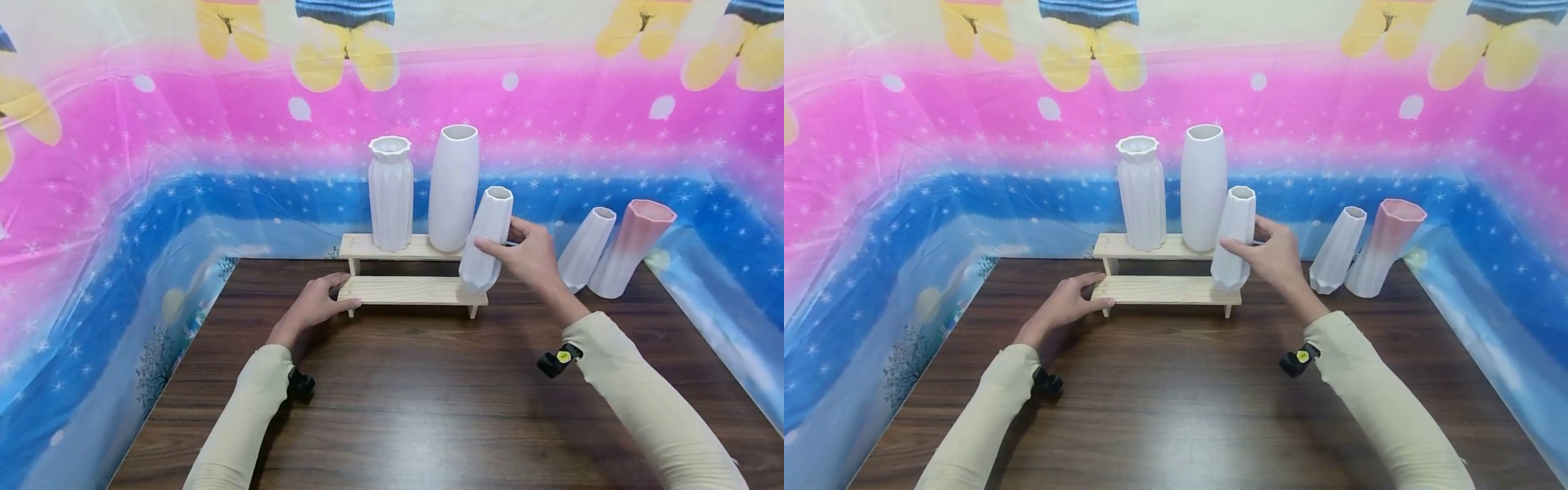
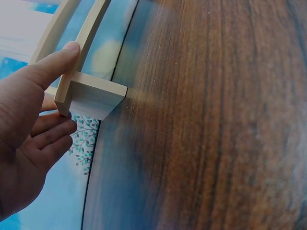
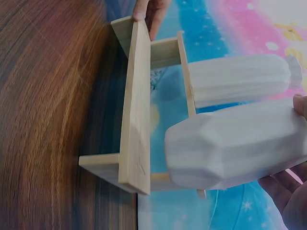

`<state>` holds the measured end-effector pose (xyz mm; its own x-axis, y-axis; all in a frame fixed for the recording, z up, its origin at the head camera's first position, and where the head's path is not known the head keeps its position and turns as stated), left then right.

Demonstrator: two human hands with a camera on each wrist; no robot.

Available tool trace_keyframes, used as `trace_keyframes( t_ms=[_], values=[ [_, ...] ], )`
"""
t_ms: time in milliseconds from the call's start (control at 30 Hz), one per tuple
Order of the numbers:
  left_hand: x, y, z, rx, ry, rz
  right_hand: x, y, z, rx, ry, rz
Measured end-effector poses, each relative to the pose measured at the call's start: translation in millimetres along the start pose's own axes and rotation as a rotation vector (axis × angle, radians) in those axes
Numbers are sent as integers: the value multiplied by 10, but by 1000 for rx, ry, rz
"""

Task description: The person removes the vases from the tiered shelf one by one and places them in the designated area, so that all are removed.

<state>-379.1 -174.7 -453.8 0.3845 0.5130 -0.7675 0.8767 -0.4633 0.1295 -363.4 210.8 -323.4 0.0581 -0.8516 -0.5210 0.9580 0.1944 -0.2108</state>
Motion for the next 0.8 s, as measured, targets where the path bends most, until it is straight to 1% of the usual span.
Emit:
trace_keyframes(
  t_ms=[300, 533, 800],
  values=[
    [0, -6, 3, 3, -3, -1, -174, 38, -136, 35, 64, -32],
    [2, 7, -16, 0, -6, -3, -290, 53, -239, 62, 72, -39],
    [-7, 13, -22, 1, -10, -2, -398, 48, -433, 87, 95, -68]
  ],
)
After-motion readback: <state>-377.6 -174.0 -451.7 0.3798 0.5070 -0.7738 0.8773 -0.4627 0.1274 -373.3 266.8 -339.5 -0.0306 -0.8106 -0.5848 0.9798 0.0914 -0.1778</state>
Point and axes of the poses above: each hand's wrist, its own y-axis away from the middle knuckle, its own x-axis out of the palm, z = x × y, the point moved 8 cm from there along -y, towards the middle knuckle, and after that the axes turned 15 degrees about z, right-handed, at the moved point
